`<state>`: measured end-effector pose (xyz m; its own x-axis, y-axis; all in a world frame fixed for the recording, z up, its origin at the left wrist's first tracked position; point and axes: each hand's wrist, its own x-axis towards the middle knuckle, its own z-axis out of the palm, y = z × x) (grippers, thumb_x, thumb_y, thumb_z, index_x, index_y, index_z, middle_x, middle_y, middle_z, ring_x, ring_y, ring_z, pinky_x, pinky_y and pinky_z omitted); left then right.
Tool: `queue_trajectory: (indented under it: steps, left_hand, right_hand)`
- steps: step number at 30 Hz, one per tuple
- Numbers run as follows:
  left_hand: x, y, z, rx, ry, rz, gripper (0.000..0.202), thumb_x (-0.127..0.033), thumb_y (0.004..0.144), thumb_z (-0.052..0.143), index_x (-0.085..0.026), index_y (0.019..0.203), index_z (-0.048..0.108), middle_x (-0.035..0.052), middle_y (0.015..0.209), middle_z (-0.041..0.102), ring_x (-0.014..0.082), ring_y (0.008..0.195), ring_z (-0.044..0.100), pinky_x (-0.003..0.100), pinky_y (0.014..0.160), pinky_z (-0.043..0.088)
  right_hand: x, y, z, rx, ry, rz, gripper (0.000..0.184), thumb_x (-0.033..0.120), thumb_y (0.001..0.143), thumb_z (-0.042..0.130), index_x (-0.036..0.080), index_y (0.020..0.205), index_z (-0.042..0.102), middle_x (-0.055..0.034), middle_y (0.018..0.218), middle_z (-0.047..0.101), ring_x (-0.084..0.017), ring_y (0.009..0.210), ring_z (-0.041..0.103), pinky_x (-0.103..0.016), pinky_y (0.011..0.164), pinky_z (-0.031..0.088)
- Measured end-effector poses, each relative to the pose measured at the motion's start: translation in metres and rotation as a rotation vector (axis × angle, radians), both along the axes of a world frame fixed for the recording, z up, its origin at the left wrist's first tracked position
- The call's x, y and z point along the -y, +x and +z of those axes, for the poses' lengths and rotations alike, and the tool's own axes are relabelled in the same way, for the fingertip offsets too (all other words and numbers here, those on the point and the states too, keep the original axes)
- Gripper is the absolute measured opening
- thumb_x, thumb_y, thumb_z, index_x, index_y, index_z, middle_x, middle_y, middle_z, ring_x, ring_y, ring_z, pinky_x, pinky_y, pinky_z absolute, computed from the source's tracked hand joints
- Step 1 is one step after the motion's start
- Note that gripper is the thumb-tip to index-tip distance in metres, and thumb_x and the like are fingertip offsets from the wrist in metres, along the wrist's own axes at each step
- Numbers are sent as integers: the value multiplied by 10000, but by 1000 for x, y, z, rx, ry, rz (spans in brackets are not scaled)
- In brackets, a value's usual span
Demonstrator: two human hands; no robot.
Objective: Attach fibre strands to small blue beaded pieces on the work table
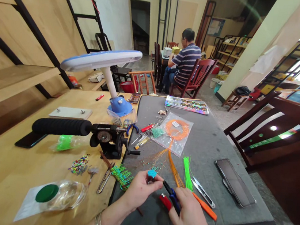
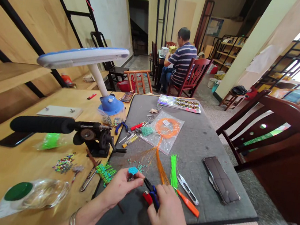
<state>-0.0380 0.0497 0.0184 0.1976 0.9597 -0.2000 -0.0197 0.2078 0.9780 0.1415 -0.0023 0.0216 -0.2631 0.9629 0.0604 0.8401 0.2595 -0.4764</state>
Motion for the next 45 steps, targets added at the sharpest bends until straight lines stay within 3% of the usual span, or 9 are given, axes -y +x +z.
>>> queue_trajectory:
  steps: [12, 15, 19, 24, 30, 38, 45]
  left_hand:
    - [3, 4, 5, 39, -60, 0, 178, -298, 657, 735, -137, 713, 685, -8, 604, 596, 120, 603, 518, 222, 580, 407]
    - [2, 4, 4, 77, -55, -21, 201, -291, 670, 730, -143, 799, 686, -22, 634, 577, 100, 579, 487, 215, 567, 389]
    - [1, 1, 3, 86, -50, -113, 247, -264, 691, 712, -152, 910, 679, -35, 637, 553, 97, 574, 471, 222, 587, 388]
    - [2, -1, 0, -4, -10, -181, 108, -224, 725, 670, -141, 795, 661, 0, 685, 614, 130, 660, 529, 247, 666, 414]
    - [6, 1, 5, -66, 105, -215, 55, -186, 746, 627, -135, 745, 647, 29, 714, 633, 157, 711, 558, 256, 694, 427]
    - [11, 6, 6, -99, 157, -208, 56, -175, 741, 620, -135, 710, 643, 39, 699, 628, 166, 701, 573, 257, 679, 438]
    - [10, 12, -4, -49, 166, -208, 72, -192, 751, 618, -141, 703, 636, 36, 688, 638, 164, 688, 582, 257, 674, 448]
  right_hand:
    - [-1, -5, 0, -68, -68, -15, 93, 140, 728, 463, 216, 678, 480, 4, 664, 576, -159, 633, 531, -235, 570, 337]
    - [1, -4, 1, -145, -139, -33, 112, 157, 748, 461, 211, 650, 461, 25, 631, 560, -139, 595, 508, -227, 557, 314]
    - [1, -1, 1, -312, -275, -86, 152, 237, 785, 478, 195, 639, 466, 44, 582, 494, -122, 567, 451, -218, 526, 293]
    - [-1, 4, -5, -579, -428, -121, 53, 180, 682, 461, 177, 648, 501, 44, 583, 465, -114, 577, 445, -206, 531, 343]
    - [1, -1, -18, -1025, -797, -213, 102, 248, 628, 456, 193, 702, 501, 77, 454, 449, -72, 343, 348, -176, 323, 307]
    - [3, -13, -16, -1423, -879, -303, 85, 236, 612, 537, 181, 670, 511, 74, 479, 416, -55, 371, 332, -144, 300, 310]
    - [1, -14, -16, -1536, -917, -323, 108, 262, 624, 533, 186, 687, 488, 75, 493, 393, -58, 376, 330, -144, 293, 284]
